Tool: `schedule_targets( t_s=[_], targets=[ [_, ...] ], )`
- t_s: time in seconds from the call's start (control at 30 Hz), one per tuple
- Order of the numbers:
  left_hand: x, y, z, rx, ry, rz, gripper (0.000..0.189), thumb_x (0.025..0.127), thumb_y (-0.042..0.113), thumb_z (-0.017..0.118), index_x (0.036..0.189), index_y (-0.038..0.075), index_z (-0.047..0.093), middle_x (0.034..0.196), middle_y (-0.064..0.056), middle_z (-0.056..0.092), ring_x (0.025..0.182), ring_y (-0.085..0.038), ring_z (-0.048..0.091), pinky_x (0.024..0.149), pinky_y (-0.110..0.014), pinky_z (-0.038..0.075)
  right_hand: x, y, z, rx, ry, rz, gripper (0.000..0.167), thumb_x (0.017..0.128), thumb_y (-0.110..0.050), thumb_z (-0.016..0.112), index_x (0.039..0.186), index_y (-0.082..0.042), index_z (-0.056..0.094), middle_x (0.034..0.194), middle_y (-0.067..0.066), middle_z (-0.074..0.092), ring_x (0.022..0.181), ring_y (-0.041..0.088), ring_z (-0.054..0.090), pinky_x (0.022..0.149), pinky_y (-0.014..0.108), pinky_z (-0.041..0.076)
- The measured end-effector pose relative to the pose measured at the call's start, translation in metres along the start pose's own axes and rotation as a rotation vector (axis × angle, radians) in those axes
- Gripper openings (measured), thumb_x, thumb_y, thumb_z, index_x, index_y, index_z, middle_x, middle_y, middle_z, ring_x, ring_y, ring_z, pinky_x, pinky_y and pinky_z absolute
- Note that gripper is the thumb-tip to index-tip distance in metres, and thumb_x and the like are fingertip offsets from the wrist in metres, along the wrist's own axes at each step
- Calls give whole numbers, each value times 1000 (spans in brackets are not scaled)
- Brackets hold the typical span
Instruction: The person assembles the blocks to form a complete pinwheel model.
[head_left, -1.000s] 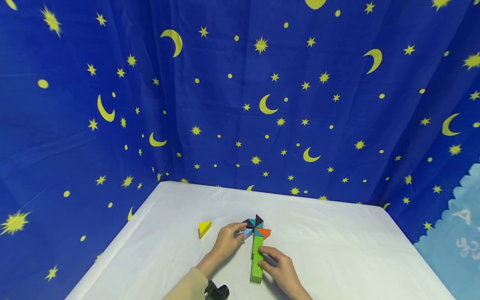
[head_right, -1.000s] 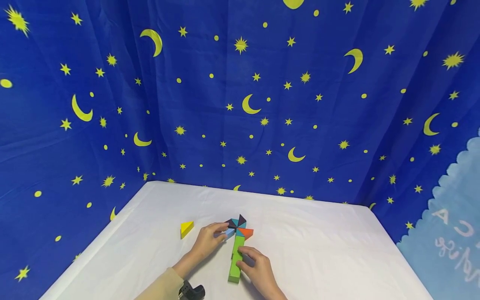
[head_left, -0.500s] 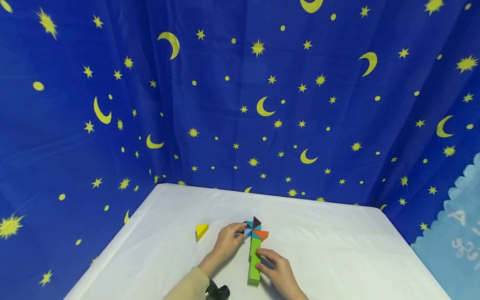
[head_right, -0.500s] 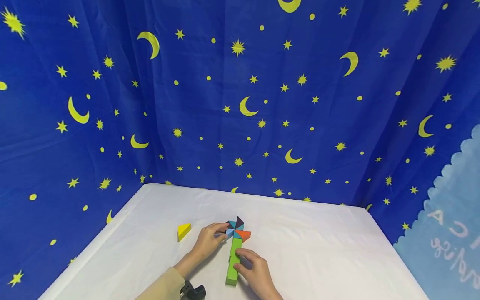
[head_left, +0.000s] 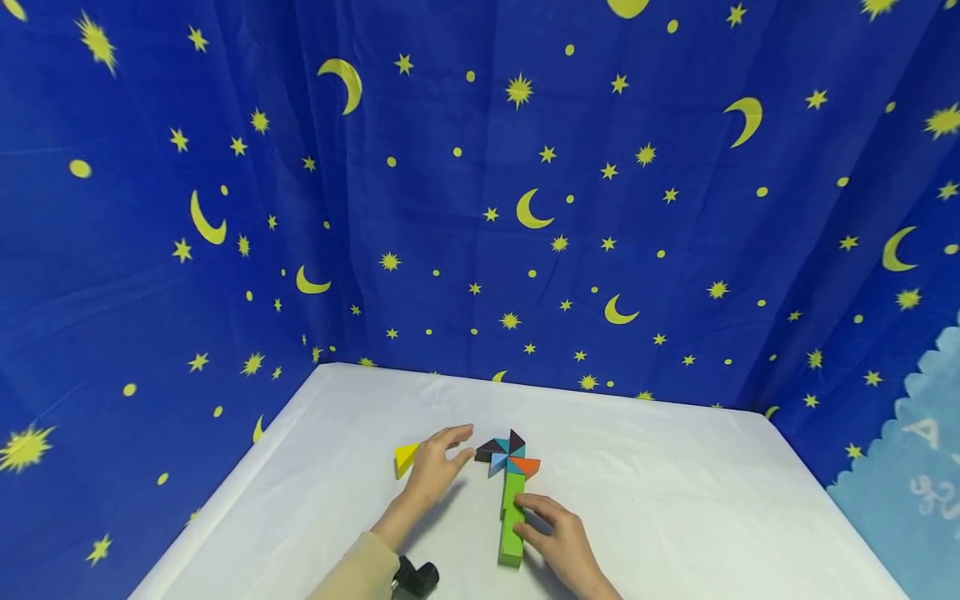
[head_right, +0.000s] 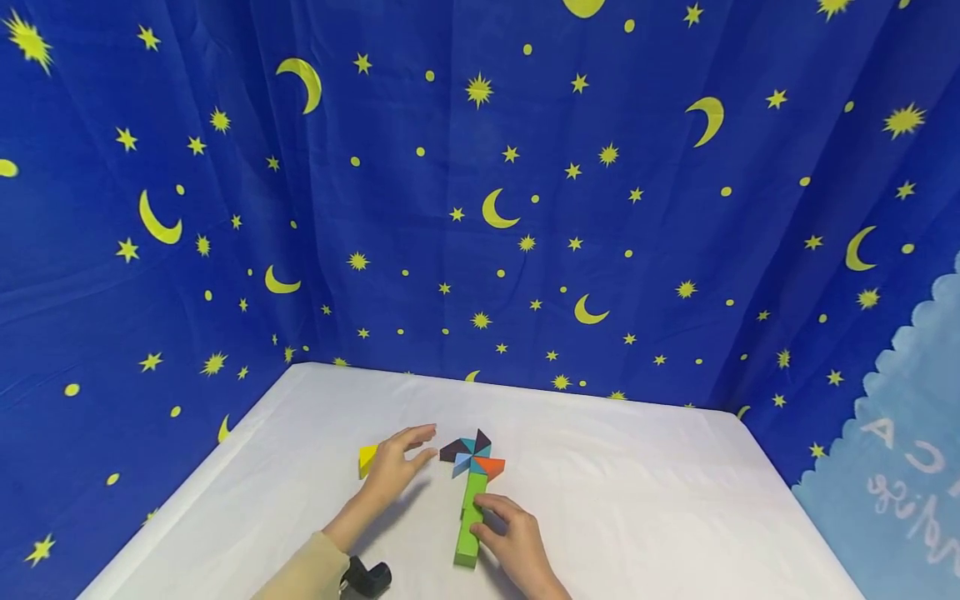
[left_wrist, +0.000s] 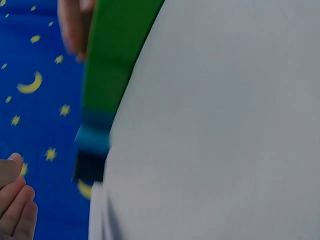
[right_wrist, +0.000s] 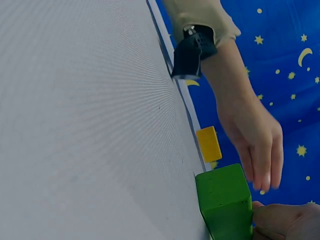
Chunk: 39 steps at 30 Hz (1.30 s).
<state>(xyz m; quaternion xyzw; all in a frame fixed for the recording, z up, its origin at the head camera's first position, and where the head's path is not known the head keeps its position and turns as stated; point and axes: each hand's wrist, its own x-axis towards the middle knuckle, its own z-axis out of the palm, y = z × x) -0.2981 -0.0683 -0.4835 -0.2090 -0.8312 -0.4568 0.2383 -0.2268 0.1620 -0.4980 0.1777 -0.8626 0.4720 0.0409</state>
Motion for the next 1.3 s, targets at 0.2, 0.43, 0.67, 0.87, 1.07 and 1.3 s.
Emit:
schedule_targets(
  t_s=[0.2,0.43,0.67,0.87,1.07,1.3],
  targets=[
    [-11,-20,-43,54,79,-20,43,79,4,75,119,-3,61,112,-14,65,97,-30,64,85,-40,53,0,0,0,3,-3,11,40,83,-29,71,117,-9,65,119,5,63,112,29,57,92,42,48],
    [-36,-42,-71,190,-11,-158,59,75,4,78,127,-7,52,124,-22,55,115,-40,51,99,-51,40,-4,-1,0,12,-8,21,40,83,-29,71,117,-9,65,119,6,63,112,30,57,92,42,49],
    [-41,-46,-69,200,-66,-248,56,78,4,74,128,-6,51,122,-21,56,113,-36,54,98,-48,42,-3,-4,1,10,-8,2,40,84,-28,71,118,-8,64,119,6,63,113,29,57,93,41,48],
    [-37,-35,-62,159,-2,-183,50,77,1,74,124,-6,56,116,-18,60,105,-33,59,91,-47,49,-2,-4,2,3,4,-10,39,83,-25,72,117,-8,65,118,5,63,112,28,57,92,39,49],
    [-33,-15,-46,85,-14,-124,48,79,4,75,123,-4,57,116,-16,61,103,-32,60,88,-45,51,-2,-4,2,-6,-2,1,39,83,-28,71,117,-8,65,118,6,63,111,29,58,92,42,49],
    [-43,7,-27,16,-127,-72,48,79,7,74,123,-6,57,118,-16,61,102,-31,61,87,-39,52,-1,-2,5,-19,-5,3,39,83,-28,72,116,-8,65,118,5,63,110,28,58,92,43,49]
  ],
)
